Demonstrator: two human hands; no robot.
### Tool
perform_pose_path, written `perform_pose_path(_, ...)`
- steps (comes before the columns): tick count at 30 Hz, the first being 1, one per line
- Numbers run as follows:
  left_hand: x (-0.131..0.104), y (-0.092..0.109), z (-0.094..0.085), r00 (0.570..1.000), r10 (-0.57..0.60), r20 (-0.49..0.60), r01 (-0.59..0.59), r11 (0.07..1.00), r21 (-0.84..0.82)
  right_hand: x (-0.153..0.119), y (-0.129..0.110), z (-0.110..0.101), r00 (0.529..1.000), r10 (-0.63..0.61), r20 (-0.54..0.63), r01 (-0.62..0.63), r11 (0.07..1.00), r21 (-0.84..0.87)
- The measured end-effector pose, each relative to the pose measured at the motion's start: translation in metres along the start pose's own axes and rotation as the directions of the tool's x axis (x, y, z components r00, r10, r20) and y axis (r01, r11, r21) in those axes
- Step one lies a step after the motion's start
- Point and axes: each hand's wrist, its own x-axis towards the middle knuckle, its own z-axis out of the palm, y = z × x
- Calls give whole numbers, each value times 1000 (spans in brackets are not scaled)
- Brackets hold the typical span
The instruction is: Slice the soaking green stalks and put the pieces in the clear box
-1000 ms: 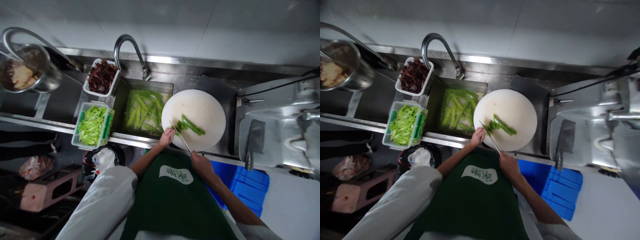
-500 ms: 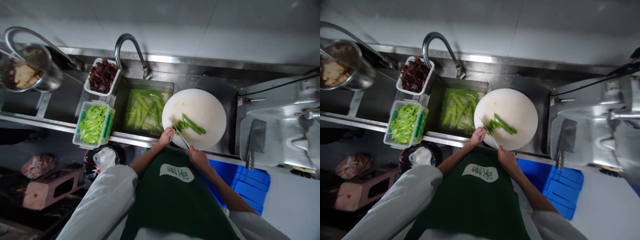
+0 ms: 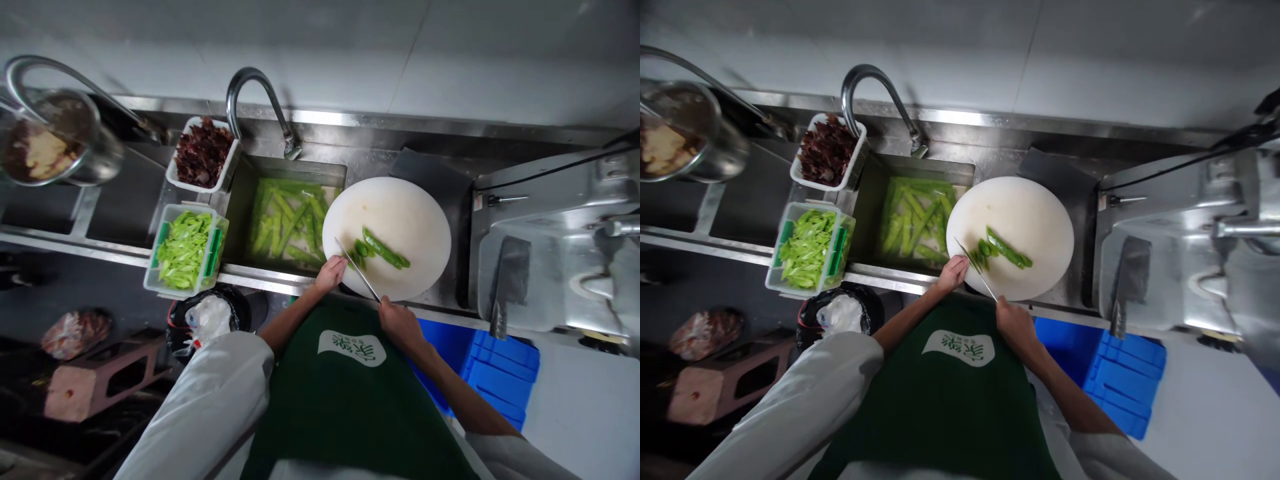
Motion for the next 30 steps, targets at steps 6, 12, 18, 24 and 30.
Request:
perform_pose_path(6, -5, -3, 1, 999, -10, 34, 11, 1000, -14, 16, -2, 5, 999, 21, 26, -21, 1000, 10)
perform_pose_path(12, -5, -4, -1, 996, -11, 85, 9, 1000, 20, 3, 1, -1, 1000, 1, -13, -1, 1000, -11)
perform_pose_path(18, -2, -3, -3, 997, 2, 75, -2, 1000, 4, -2, 4, 1, 1000, 0, -3, 0, 1000, -16)
perform_pose_path(24, -1, 5, -2, 997, 1, 71, -1, 1000, 6, 14, 9, -1, 999, -5, -41, 5, 1000, 16)
perform_pose_path(30, 58, 1, -45, 891, -269, -366, 288, 958, -2, -11, 26, -4, 992, -6, -128, 11, 999, 37)
